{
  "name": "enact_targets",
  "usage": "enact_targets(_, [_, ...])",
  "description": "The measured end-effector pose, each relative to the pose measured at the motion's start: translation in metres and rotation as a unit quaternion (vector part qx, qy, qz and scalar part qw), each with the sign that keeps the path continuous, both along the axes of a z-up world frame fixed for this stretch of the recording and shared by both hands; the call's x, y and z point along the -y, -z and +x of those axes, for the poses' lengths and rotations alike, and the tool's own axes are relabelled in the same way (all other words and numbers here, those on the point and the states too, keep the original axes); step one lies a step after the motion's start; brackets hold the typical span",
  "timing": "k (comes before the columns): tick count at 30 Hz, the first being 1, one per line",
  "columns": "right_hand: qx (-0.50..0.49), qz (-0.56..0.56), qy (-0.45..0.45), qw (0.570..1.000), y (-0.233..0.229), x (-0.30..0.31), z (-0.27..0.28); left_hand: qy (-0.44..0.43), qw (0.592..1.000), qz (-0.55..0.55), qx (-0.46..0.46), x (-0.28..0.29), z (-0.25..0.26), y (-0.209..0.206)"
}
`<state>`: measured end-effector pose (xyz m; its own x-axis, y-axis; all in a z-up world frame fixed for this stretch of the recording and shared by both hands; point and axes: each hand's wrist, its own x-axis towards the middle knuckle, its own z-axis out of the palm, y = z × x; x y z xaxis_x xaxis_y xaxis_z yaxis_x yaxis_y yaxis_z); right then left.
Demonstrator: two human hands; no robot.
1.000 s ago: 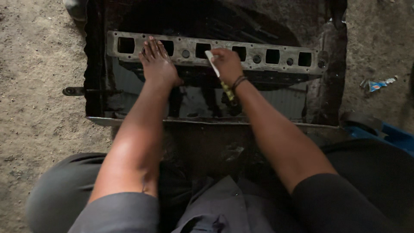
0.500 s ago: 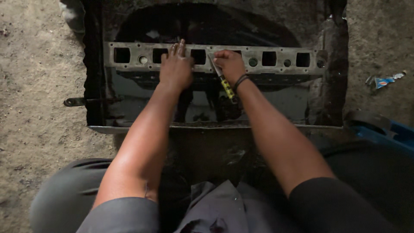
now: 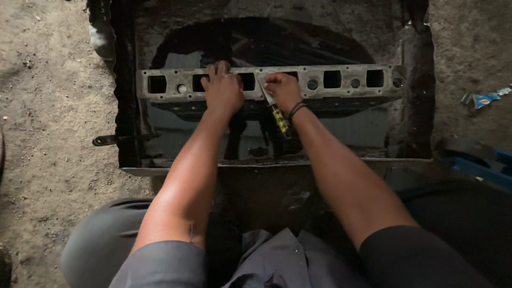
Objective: The person scrubs a long, rectangular metal part with multiple holes using a small abrasive pad. They hold the part steady with their left hand and scrub the surface with their right hand, working over a dark liquid-filled basin.
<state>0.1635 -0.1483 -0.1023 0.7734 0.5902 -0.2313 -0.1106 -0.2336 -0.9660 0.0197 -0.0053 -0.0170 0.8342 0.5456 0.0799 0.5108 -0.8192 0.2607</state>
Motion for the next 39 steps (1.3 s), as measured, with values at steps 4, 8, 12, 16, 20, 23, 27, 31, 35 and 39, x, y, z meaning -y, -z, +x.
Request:
enact_targets(4, [0.022,0.033,-0.007,0.999,0.011,-0.001,0.002,0.024,0.999,0.042,-0.019,0.007,0.0,0.0])
enact_targets(8, [0.033,0.018,-0.004,0.999,0.01,0.0,0.0,0.041,0.999,0.019,-0.02,0.012,-0.005,-0.003])
enact_targets(12, [0.017,0.005,-0.003,1.0,0.0,0.0,-0.003,0.066,0.996,0.062,0.001,0.011,-0.004,-0.004])
enact_targets(16, [0.024,-0.015,-0.004,1.0,-0.01,0.002,-0.006,0.075,0.994,0.041,-0.067,0.007,0.002,-0.007])
enact_targets(20, [0.016,-0.014,-0.002,1.0,-0.015,0.001,-0.007,0.082,0.984,-0.066,-0.145,-0.01,0.012,-0.007])
enact_targets(23, [0.023,-0.027,-0.001,0.999,-0.017,0.001,-0.009,0.032,0.981,-0.125,-0.145,-0.014,0.014,0.002])
enact_targets(27, [0.04,-0.03,-0.002,0.999,-0.018,0.001,-0.009,0.059,0.985,-0.065,-0.145,-0.015,0.025,0.015])
enact_targets(31, [0.046,-0.029,0.007,0.998,-0.02,0.0,-0.012,0.035,0.989,-0.079,-0.123,-0.009,0.025,0.009])
enact_targets(35, [0.031,-0.052,0.004,0.998,-0.027,0.0,-0.013,-0.022,0.969,-0.141,-0.2,-0.004,0.032,-0.019])
enact_targets(39, [0.039,-0.064,0.005,0.997,-0.034,0.0,-0.017,-0.016,0.965,-0.137,-0.222,0.002,0.03,-0.04])
